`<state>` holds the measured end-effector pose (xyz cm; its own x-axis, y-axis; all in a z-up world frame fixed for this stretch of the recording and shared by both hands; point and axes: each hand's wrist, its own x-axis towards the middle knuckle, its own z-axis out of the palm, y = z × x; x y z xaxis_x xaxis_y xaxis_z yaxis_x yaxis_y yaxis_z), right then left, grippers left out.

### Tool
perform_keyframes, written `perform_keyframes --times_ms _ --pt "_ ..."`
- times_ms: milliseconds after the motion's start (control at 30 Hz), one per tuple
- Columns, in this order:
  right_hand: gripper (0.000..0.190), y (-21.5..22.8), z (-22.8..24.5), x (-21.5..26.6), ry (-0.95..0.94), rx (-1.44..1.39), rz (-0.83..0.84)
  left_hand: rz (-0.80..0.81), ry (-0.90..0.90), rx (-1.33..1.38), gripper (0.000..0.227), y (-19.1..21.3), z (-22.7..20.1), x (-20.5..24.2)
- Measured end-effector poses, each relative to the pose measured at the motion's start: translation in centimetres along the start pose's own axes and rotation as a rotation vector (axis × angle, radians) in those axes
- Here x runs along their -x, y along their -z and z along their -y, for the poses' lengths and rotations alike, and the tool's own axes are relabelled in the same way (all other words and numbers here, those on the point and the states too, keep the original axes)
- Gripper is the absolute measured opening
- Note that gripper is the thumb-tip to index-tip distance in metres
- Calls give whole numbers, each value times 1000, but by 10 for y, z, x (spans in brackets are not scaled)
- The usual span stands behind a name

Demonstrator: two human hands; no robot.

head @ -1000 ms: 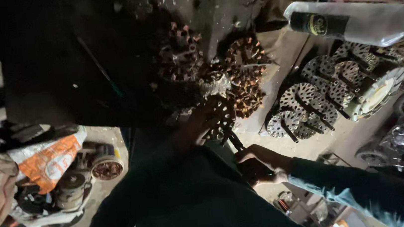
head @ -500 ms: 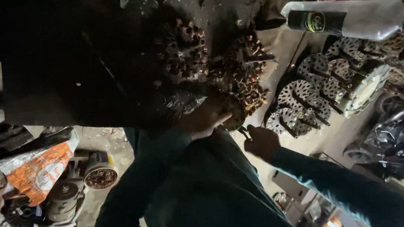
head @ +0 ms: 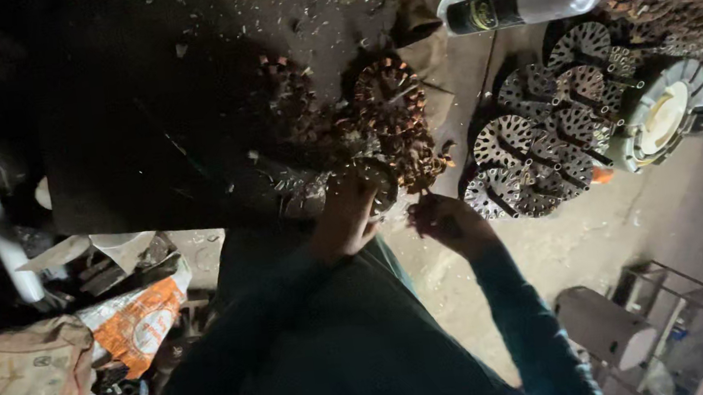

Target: The person uses a screwdriver to pry and adjust copper windings on circular electrical components placed on a workbench. The person repeatedly rotates the components and applies pressure to the windings while the camera shakes significantly.

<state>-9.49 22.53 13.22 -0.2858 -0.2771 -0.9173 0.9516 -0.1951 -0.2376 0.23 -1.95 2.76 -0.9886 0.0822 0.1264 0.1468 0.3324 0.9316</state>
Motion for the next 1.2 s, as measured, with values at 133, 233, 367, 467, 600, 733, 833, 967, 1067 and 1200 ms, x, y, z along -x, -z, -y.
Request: perform_keyframes --times_ms 133,233,367,467,600,733,833,967,1067,1200 --pt "44 -48 5 13 -67 28 -73 -16 -42 -149 50 -21 31 -1" --pt "36 -45 4 37 -50 267 79 170 -76 -89 65 -9 46 19" --pt "27 -21 8 40 -192 475 191 76 14 -20 79 12 28 21" --pt "38 -17 20 32 -313 630 66 -8 91 -78 89 19 0 5" --pt "29 -32 43 30 -458 533 176 -44 52 -147 93 21 -11 -8" --pt "28 -62 65 24 -625 555 18 74 196 -80 85 20 -2 -1" --pt "31 -76 83 24 -700 645 56 -14 149 -52 73 12 0 1" --pt "33 -92 101 20 -806 623 181 34 172 -101 75 16 -2 1" --pt "35 -101 109 14 -853 667 173 96 233 -70 76 22 -6 1" --pt "40 -115 115 4 -924 723 120 128 278 -17 76 25 -4 -5"
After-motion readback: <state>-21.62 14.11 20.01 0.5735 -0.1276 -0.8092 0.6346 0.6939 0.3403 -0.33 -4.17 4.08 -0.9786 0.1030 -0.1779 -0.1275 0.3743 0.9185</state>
